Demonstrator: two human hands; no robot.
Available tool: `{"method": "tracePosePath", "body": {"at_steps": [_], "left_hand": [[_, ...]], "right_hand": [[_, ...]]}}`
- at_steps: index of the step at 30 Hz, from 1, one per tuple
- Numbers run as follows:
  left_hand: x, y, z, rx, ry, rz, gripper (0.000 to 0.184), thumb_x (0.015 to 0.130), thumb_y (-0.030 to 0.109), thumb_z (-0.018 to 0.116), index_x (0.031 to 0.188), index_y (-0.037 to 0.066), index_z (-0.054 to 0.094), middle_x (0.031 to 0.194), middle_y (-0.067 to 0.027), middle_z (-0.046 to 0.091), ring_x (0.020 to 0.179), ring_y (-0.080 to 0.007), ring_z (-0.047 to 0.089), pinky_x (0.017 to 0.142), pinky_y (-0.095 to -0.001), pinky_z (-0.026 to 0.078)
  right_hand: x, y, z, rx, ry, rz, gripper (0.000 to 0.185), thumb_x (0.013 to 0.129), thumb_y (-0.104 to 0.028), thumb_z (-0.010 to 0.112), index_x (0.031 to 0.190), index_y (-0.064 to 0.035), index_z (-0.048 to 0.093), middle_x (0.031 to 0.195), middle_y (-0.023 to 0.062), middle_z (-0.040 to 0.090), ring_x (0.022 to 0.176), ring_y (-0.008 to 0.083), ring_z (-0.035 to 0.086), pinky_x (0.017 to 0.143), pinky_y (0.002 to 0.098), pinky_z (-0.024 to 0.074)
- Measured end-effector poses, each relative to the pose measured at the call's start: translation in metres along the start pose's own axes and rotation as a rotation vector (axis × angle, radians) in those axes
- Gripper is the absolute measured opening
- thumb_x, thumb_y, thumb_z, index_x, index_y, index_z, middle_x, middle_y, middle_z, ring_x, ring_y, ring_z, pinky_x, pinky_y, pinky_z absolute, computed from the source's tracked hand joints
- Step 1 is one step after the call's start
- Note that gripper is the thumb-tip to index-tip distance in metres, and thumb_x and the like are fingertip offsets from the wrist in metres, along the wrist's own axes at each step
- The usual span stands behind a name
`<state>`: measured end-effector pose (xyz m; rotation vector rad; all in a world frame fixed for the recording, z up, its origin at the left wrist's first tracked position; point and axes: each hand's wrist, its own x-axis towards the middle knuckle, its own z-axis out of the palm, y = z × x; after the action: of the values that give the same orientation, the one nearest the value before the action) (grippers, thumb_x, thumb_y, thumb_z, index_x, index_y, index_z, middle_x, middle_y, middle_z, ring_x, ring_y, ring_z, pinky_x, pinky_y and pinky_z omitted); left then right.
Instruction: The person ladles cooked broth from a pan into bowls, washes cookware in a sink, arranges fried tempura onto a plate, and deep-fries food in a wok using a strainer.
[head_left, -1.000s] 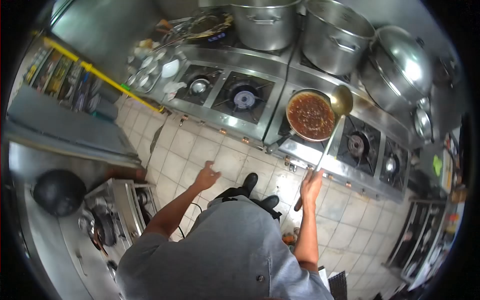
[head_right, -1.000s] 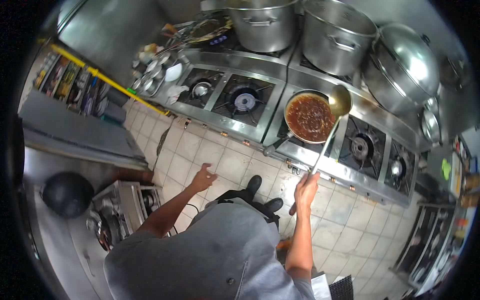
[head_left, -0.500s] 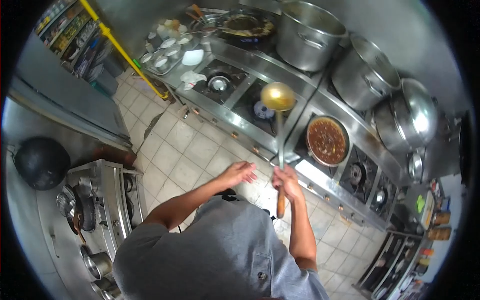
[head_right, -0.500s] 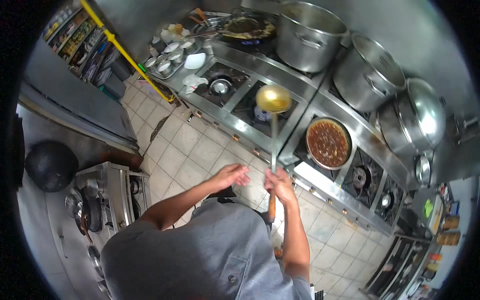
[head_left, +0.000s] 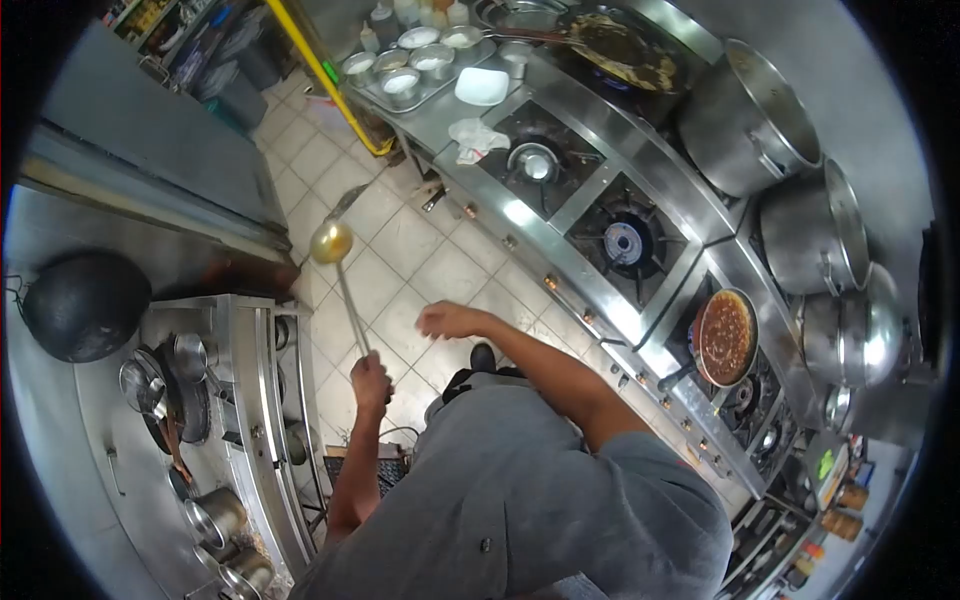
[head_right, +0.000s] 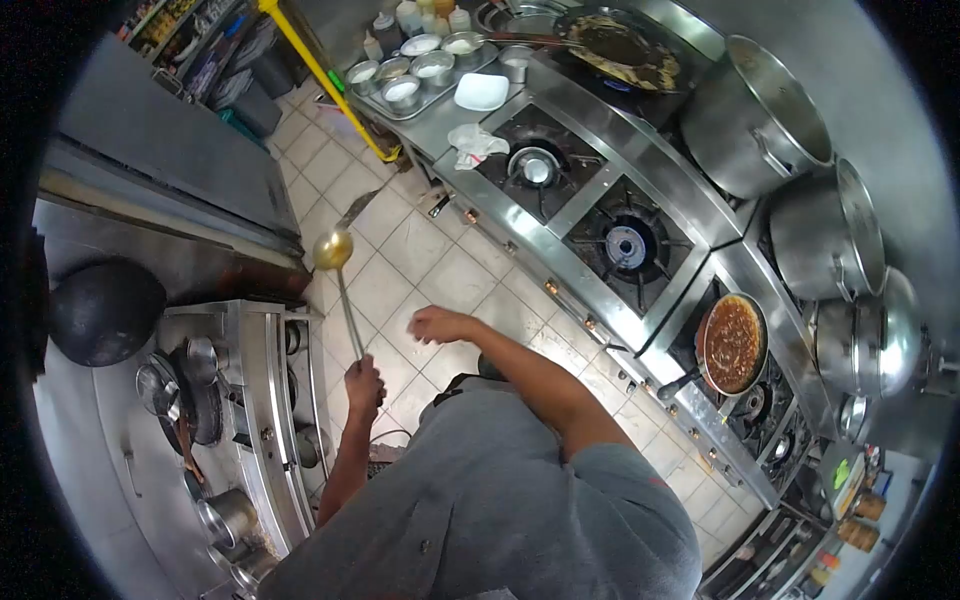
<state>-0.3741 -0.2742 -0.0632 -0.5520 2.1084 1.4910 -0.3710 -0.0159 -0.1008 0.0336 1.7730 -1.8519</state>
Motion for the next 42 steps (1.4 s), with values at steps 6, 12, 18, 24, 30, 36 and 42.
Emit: {"method": "tracePosePath", "body": {"at_steps": [6, 12, 18, 24, 30, 36, 42], "left_hand": [[0.094, -0.114, -0.121, -0.007, 0.128, -0.331, 0.033, 0.095, 0.021, 0.060, 0.067, 0.008, 0.050, 0.052, -0.0027, 0.044, 0.039, -0.0162, 0.043, 0.034, -0.0331, 0.034], [0.070, -0.126, -0.224, 1.176, -0.350, 0.699, 0.012, 0.087, 0.017, 0.064, 0.084, 0.006, 0.067, 0.073, -0.0156, 0.064, 0.064, -0.0268, 0.065, 0.056, -0.0418, 0.050], [0.086, -0.042, -0.212, 1.017, -0.206, 0.110, 0.014, 0.089, 0.020, 0.062, 0.089, 0.006, 0.065, 0.075, -0.0127, 0.063, 0.065, -0.0250, 0.062, 0.058, -0.0402, 0.049], [0.183, 0.021, -0.196, 1.028, -0.261, 0.166, 0.016, 0.092, 0.023, 0.060, 0.093, 0.007, 0.064, 0.076, -0.0098, 0.061, 0.066, -0.0231, 0.060, 0.061, -0.0387, 0.048], [0.317, 0.069, -0.184, 0.626, -0.475, 0.241, 0.017, 0.094, 0.024, 0.059, 0.095, 0.008, 0.061, 0.076, -0.0046, 0.057, 0.065, -0.0185, 0.055, 0.060, -0.0352, 0.046], [0.483, 0.086, -0.178, -0.130, -0.524, -0.583, 0.009, 0.091, 0.019, 0.060, 0.091, 0.010, 0.060, 0.070, -0.0010, 0.052, 0.061, -0.0148, 0.051, 0.055, -0.0302, 0.044], [0.515, 0.125, -0.167, 0.181, -0.585, -0.320, 0.008, 0.088, 0.015, 0.060, 0.084, 0.007, 0.059, 0.066, -0.0036, 0.052, 0.058, -0.0164, 0.053, 0.054, -0.0329, 0.044]], "right_hand": [[-0.009, 0.015, -0.170, 0.327, 0.464, 0.009, 0.025, 0.093, -0.020, 0.061, 0.112, -0.0059, 0.064, 0.099, 0.0072, 0.069, 0.088, 0.0175, 0.067, 0.071, 0.0345, 0.0556], [0.025, -0.124, -0.337, 0.798, 0.824, -0.402, 0.060, 0.093, -0.038, 0.068, 0.134, 0.0012, 0.048, 0.125, 0.0168, 0.058, 0.117, 0.0271, 0.055, 0.099, 0.0419, 0.0484], [0.104, -0.245, -0.475, 1.331, 0.822, -0.904, 0.068, 0.095, -0.041, 0.066, 0.136, 0.0030, 0.034, 0.122, 0.0218, 0.052, 0.116, 0.0354, 0.053, 0.101, 0.0523, 0.0451], [0.115, -0.279, -0.485, 1.125, 1.546, -0.724, 0.012, 0.099, -0.013, 0.053, 0.092, -0.0032, 0.051, 0.070, 0.0061, 0.053, 0.057, 0.0191, 0.055, 0.049, 0.0394, 0.0507], [0.055, -0.244, -0.466, 0.634, 1.746, -0.429, 0.019, 0.097, -0.017, 0.059, 0.082, -0.0071, 0.053, 0.062, 0.0013, 0.052, 0.047, 0.0140, 0.048, 0.041, 0.0314, 0.0385], [-0.092, -0.202, -0.474, -0.335, 2.045, 0.268, 0.025, 0.096, -0.023, 0.061, 0.087, -0.0004, 0.057, 0.063, 0.0067, 0.058, 0.048, 0.0163, 0.055, 0.042, 0.0367, 0.0426], [-0.182, -0.226, -0.446, -0.271, 1.834, 0.334, 0.026, 0.098, -0.023, 0.060, 0.088, 0.0011, 0.058, 0.059, 0.0069, 0.056, 0.043, 0.0156, 0.053, 0.038, 0.0339, 0.0386]]}}
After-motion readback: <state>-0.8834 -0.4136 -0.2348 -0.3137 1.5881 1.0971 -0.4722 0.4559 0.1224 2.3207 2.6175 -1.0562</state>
